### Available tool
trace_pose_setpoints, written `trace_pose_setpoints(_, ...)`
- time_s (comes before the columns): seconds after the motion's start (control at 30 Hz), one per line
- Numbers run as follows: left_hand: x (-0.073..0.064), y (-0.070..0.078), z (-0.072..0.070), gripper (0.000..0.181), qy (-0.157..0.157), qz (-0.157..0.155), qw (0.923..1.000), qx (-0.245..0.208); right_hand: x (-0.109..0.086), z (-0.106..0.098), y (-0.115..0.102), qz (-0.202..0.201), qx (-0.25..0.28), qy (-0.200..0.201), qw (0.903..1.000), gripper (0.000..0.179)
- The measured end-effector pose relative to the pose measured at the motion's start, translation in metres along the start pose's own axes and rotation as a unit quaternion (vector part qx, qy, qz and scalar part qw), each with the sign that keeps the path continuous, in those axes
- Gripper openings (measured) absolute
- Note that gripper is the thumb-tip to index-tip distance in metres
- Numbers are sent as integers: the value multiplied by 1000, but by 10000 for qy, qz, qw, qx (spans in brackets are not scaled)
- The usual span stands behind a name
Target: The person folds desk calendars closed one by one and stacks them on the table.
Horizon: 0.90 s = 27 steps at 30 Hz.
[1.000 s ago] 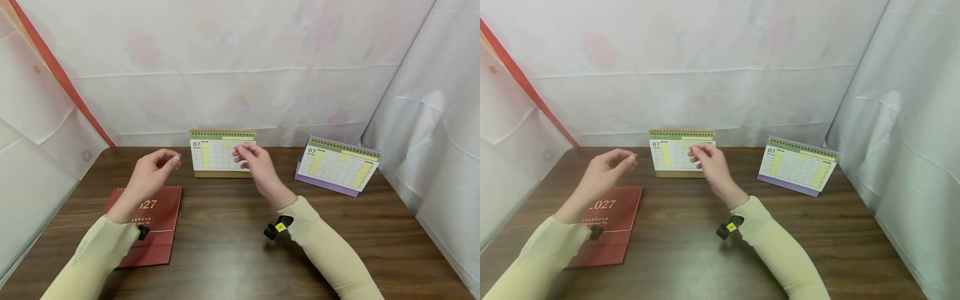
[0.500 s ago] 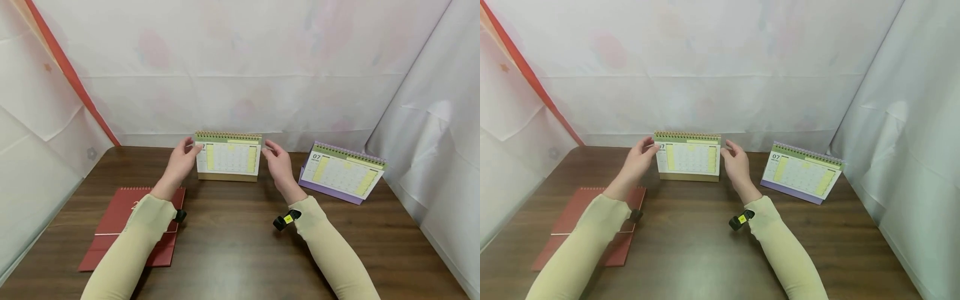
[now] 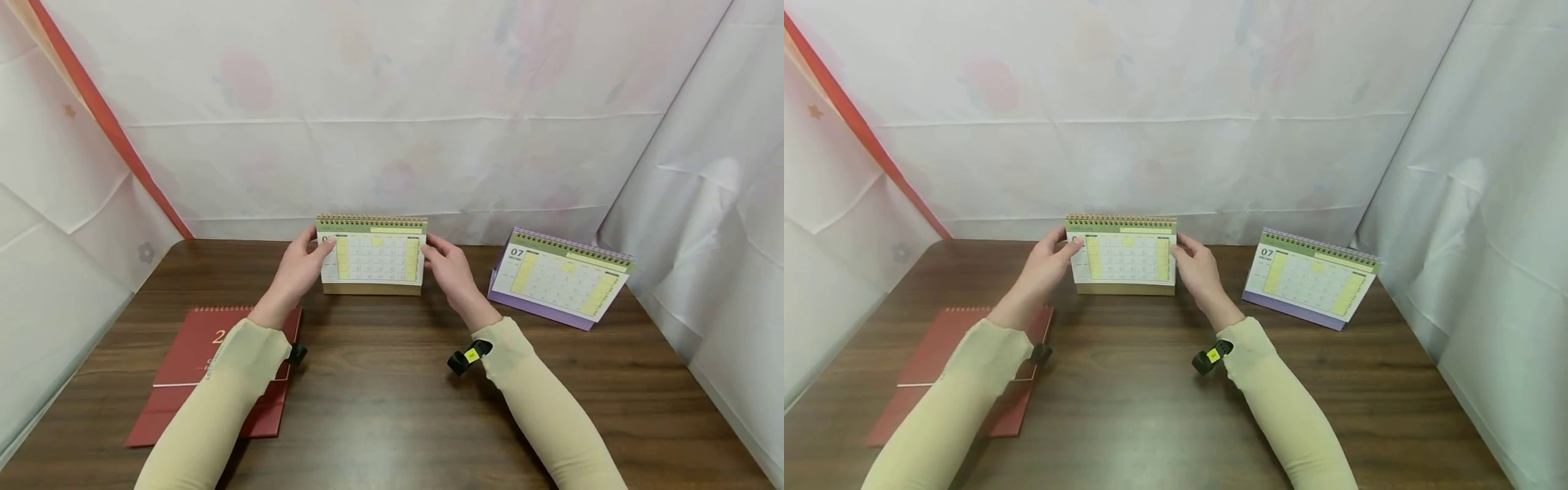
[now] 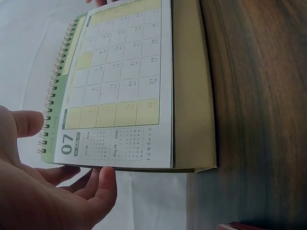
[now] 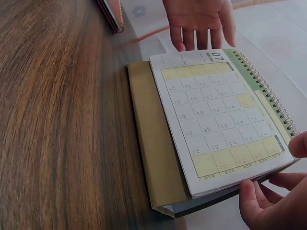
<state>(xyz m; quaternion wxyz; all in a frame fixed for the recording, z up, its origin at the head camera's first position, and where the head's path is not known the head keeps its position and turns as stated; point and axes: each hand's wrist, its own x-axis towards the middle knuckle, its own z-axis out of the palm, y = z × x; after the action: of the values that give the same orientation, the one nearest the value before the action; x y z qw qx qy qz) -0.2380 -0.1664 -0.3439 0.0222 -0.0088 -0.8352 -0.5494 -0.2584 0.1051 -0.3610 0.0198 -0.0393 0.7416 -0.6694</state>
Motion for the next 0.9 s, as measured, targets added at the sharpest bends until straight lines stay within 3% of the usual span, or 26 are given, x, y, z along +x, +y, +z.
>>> trace_pose_setpoints(0.33, 0, -4, -2, 69, 134, -90, 9999, 8, 0, 0, 1, -36, -44, 82, 10000, 49)
trace_pose_setpoints(0.53, 2, -5, -6, 74, 239, -83, 9992, -301, 1, -2, -1, 94, 8, 140, 9999, 50)
trace_pose_setpoints(0.9, 0, 1, -8, 59, 436, 116, 9966, -687, -4, -3, -7, -81, 31, 122, 9999, 54)
